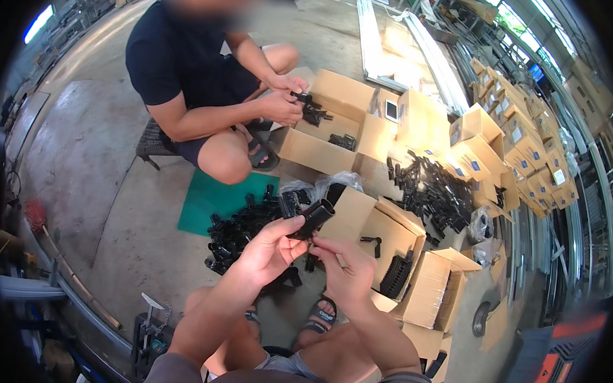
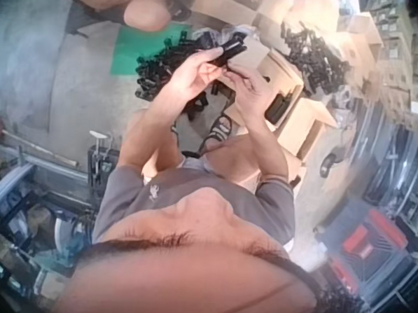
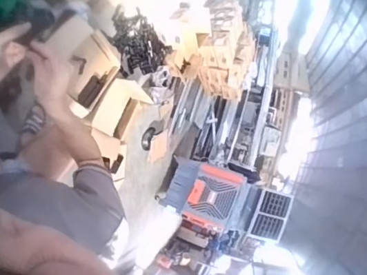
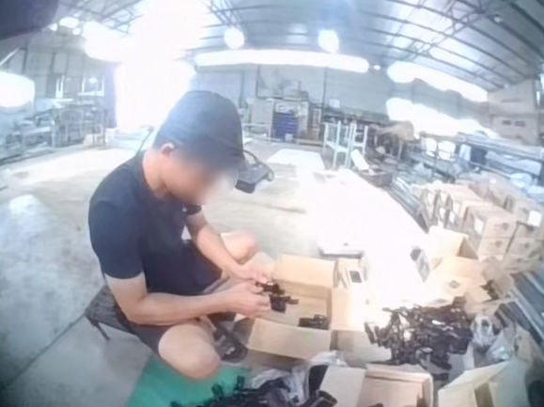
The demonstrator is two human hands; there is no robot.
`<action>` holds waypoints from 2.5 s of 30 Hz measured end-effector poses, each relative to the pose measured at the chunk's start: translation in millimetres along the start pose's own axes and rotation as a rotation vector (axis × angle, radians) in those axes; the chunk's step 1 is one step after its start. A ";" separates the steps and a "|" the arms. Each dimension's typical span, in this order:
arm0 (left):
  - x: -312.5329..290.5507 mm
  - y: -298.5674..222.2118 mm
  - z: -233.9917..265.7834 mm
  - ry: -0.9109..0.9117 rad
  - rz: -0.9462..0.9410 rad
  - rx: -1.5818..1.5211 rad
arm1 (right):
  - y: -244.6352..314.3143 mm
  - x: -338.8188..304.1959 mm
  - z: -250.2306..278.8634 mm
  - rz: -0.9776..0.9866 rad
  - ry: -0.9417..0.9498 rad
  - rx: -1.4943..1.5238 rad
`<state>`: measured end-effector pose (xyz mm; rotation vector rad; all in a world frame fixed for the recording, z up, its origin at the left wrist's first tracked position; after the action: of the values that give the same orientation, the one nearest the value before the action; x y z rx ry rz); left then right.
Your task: The person picks up black plastic T-shaped connectors from a pile on the floor, rotates them by hand, and places them into different cardboard boxes.
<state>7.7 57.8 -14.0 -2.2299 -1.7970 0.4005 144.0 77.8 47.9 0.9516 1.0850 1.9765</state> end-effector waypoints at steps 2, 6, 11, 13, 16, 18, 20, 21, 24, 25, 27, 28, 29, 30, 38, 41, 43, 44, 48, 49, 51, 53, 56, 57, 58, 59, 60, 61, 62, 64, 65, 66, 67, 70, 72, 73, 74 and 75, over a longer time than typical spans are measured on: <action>-0.9 -5.9 -2.4 -0.020 0.001 0.052 | -7.0 -0.6 0.6 0.009 -0.055 0.036; 2.3 9.8 -5.2 0.026 0.017 0.052 | -4.2 -6.5 12.7 0.064 -0.052 0.064; 3.2 12.3 -10.0 0.052 0.010 0.160 | -8.8 -8.6 17.0 0.238 -0.171 -0.101; 6.1 13.1 -12.5 0.053 0.004 0.205 | -10.5 -9.2 22.5 0.260 -0.192 -0.120; 6.3 14.3 -13.5 0.041 -0.038 0.298 | -11.0 -11.4 27.3 0.289 -0.140 -0.200; 3.8 7.4 -14.9 0.020 -0.114 0.390 | -13.8 -11.0 22.7 0.251 -0.114 -0.236; 1.4 4.0 -21.7 0.018 -0.240 0.484 | -32.7 -14.9 21.5 0.083 -0.172 0.078; -1.0 0.8 -27.4 0.022 -0.326 0.529 | -40.5 -15.8 19.2 0.009 -0.202 0.244; -7.4 -0.7 -37.5 0.049 -0.431 0.722 | -48.4 -20.5 13.5 -0.114 -0.163 0.612; -9.4 -1.2 -41.3 0.059 -0.455 0.808 | -50.9 -20.6 9.5 -0.136 -0.145 0.759; -10.4 -4.1 -46.9 0.054 -0.509 0.940 | -48.0 -17.9 4.0 -0.176 -0.114 0.915; -11.3 -5.5 -48.1 0.049 -0.517 0.996 | -47.2 -17.7 2.0 -0.211 -0.105 0.957; -12.3 -6.4 -49.1 0.043 -0.526 1.052 | -48.3 -18.9 -0.1 -0.246 -0.096 1.000; -13.4 -8.4 -51.1 0.038 -0.540 1.090 | -50.2 -19.5 -0.9 -0.245 -0.075 1.008; -18.9 -13.8 -54.9 0.000 -0.634 1.246 | -42.9 -17.6 2.2 -0.207 -0.015 1.046; -20.6 -16.1 -55.8 0.000 -0.670 1.292 | -43.3 -18.6 2.4 -0.207 -0.002 1.060; -21.3 -15.8 -57.1 0.003 -0.672 1.310 | -41.7 -18.9 2.3 -0.215 -0.028 1.056; -21.9 -15.5 -57.9 0.004 -0.672 1.320 | -40.4 -19.1 2.6 -0.219 -0.041 1.055; -22.5 -16.2 -58.6 -0.001 -0.667 1.297 | -36.7 -19.5 2.7 -0.244 -0.034 1.079; -21.6 -15.6 -58.2 -0.010 -0.667 1.284 | -37.0 -20.0 4.0 -0.239 -0.018 1.076; -20.6 -14.7 -58.1 -0.014 -0.665 1.282 | -39.6 -21.0 4.5 -0.224 0.002 1.079; -20.0 -13.6 -58.8 -0.003 -0.664 1.305 | -45.8 -21.9 4.1 -0.202 0.010 1.089; -20.0 -12.5 -54.1 0.013 -0.654 1.241 | -39.0 -18.9 2.0 -0.211 0.004 1.082; -19.8 -11.3 -54.2 0.011 -0.657 1.255 | -40.0 -19.2 2.3 -0.220 -0.005 1.078; -19.6 -10.1 -54.6 0.009 -0.659 1.268 | -41.2 -19.6 2.5 -0.228 -0.013 1.075; -19.2 -9.3 -55.0 0.006 -0.662 1.282 | -42.5 -19.9 2.7 -0.237 -0.021 1.072; -18.6 -8.7 -54.6 0.004 -0.656 1.283 | -43.3 -20.8 3.1 -0.230 -0.019 1.062; -18.1 -8.3 -54.2 0.001 -0.651 1.284 | -44.7 -22.2 3.6 -0.223 -0.016 1.051; -17.9 -8.2 -54.0 -0.001 -0.645 1.285 | -45.0 -22.9 4.1 -0.216 -0.012 1.041; -18.7 -9.6 -55.7 -0.016 -0.643 1.342 | -43.5 -24.5 5.2 -0.297 -0.059 1.028; -18.7 -10.4 -56.4 -0.022 -0.642 1.371 | -40.5 -25.2 6.2 -0.337 -0.083 1.020; -19.4 -11.8 -56.8 -0.036 -0.667 1.403 | -32.9 -23.3 6.0 -0.342 -0.073 1.048; -19.8 -13.3 -57.3 -0.048 -0.692 1.436 | -24.0 -20.0 6.1 -0.346 -0.064 1.076; -17.9 -12.8 -57.5 -0.009 -0.785 1.571 | -27.2 -18.0 8.2 -0.384 -0.028 1.064; -17.1 -8.7 -62.0 0.015 -0.788 1.613 | -38.3 -18.9 9.7 -0.428 -0.034 0.984; -15.4 -5.0 -60.1 0.027 -0.748 1.636 | -44.4 -19.1 9.8 -0.455 -0.052 0.924; -14.1 -2.0 -55.9 0.040 -0.708 1.658 | -49.4 -19.3 11.0 -0.482 -0.070 0.864; -12.5 -0.5 -54.0 0.053 -0.668 1.680 | -52.9 -18.7 12.9 -0.480 -0.079 0.837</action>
<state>24.4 44.6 37.2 -0.4609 -1.1185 1.0761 175.4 89.6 1.1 1.0213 1.9369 1.0699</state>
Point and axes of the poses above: each hand's wrist, its own x-axis towards the middle knuckle, its own z-axis out of the back of the hand, y = z × x, the point moved 6 cm from there along x, towards the middle knuckle, and after that the axes turned 11 degrees about y, right-handed, at the moved point
